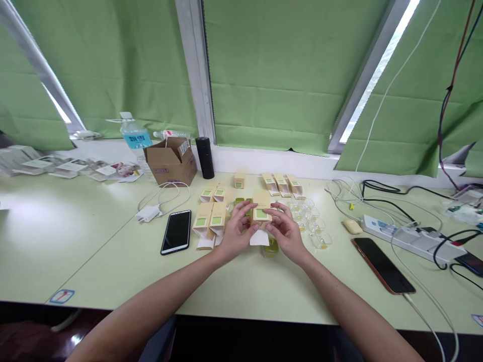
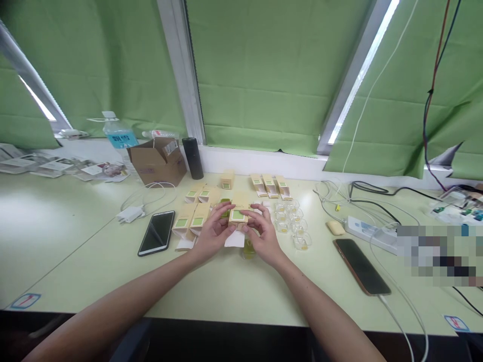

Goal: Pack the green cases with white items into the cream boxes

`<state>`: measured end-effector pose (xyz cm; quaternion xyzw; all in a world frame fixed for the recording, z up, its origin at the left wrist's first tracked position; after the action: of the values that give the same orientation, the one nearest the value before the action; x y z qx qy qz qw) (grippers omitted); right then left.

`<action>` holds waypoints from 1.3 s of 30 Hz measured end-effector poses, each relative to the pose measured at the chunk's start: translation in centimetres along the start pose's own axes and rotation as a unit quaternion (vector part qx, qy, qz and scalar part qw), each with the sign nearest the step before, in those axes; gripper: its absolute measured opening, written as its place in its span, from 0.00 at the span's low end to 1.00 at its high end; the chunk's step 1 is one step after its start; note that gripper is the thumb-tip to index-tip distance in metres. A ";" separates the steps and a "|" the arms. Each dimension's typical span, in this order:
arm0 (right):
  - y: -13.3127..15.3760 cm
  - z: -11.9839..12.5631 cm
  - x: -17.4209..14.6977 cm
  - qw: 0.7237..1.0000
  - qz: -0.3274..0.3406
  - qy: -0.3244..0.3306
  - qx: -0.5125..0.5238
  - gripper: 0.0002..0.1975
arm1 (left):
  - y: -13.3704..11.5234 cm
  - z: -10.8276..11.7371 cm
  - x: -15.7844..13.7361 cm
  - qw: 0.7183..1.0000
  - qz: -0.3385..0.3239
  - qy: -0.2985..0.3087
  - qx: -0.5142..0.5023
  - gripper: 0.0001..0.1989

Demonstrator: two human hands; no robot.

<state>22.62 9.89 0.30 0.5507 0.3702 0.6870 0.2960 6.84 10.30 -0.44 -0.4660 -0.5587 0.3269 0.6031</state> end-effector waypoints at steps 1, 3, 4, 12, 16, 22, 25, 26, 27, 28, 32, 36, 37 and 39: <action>0.0 0.0 0.0 1.000 -0.001 -0.005 0.003 0.15 | 0.1 0.0 0.0 1.000 0.002 0.002 -0.005 0.26; -0.1 0.0 0.0 1.000 -0.003 -0.013 0.006 0.15 | 0.2 -0.1 0.0 1.000 0.004 0.006 -0.010 0.27; -0.1 0.0 0.0 1.000 -0.003 -0.016 0.008 0.15 | 0.1 -0.1 -0.1 1.000 0.004 0.010 -0.010 0.27; -0.3 1.0 0.5 0.998 -0.011 -0.059 0.031 0.18 | -0.1 -1.3 -0.3 0.985 -0.025 0.151 -0.076 0.44; -0.2 1.1 0.6 0.998 -0.007 -0.064 0.029 0.18 | 0.4 -1.6 -0.3 0.985 -0.025 0.158 -0.057 0.53; -0.5 0.5 0.3 0.999 -0.018 -0.040 0.031 0.18 | 0.1 -1.4 -0.4 0.990 -0.013 0.117 -0.071 0.41; -0.3 0.1 0.1 0.999 -0.010 -0.017 0.030 0.18 | 0.3 -1.4 -0.4 0.987 0.030 0.111 -0.113 0.39; -0.2 0.0 0.1 1.000 -0.004 -0.010 0.028 0.18 | 0.4 -1.4 -0.4 0.986 0.041 0.106 -0.124 0.39; -0.1 -0.1 0.0 1.000 0.002 -0.003 0.024 0.19 | 0.4 -1.4 -0.4 0.985 0.048 0.099 -0.132 0.38; 0.1 -0.2 0.0 1.000 0.006 0.003 0.019 0.19 | 0.4 -1.3 -0.4 0.985 0.052 0.090 -0.136 0.37; 0.5 -0.5 -0.2 1.000 0.019 0.020 0.003 0.21 | 0.3 -1.0 -0.3 0.987 0.049 0.063 -0.137 0.33; 0.8 -0.7 -0.3 0.999 0.029 0.030 -0.016 0.22 | 0.1 -0.7 -0.3 0.989 0.044 0.048 -0.131 0.30; 0.8 -0.7 -0.3 0.999 0.032 0.032 -0.023 0.22 | 0.1 -0.7 -0.3 0.989 0.044 0.046 -0.131 0.30; 0.9 -0.7 -0.4 0.998 0.039 0.034 -0.037 0.23 | 0.1 -0.6 -0.4 0.989 0.048 0.044 -0.135 0.29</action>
<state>22.00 8.98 0.74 0.5295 0.3326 0.7298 0.2765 7.42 9.88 -0.63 -0.5832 -0.5478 0.2562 0.5424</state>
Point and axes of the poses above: each hand's wrist, its own x-axis towards the middle knuckle, its own z-axis out of the back of the hand, y = z × x, the point moved 8 cm from there along x, towards the middle knuckle, and after that the axes turned 3 degrees about z, right-handed, at the moved point
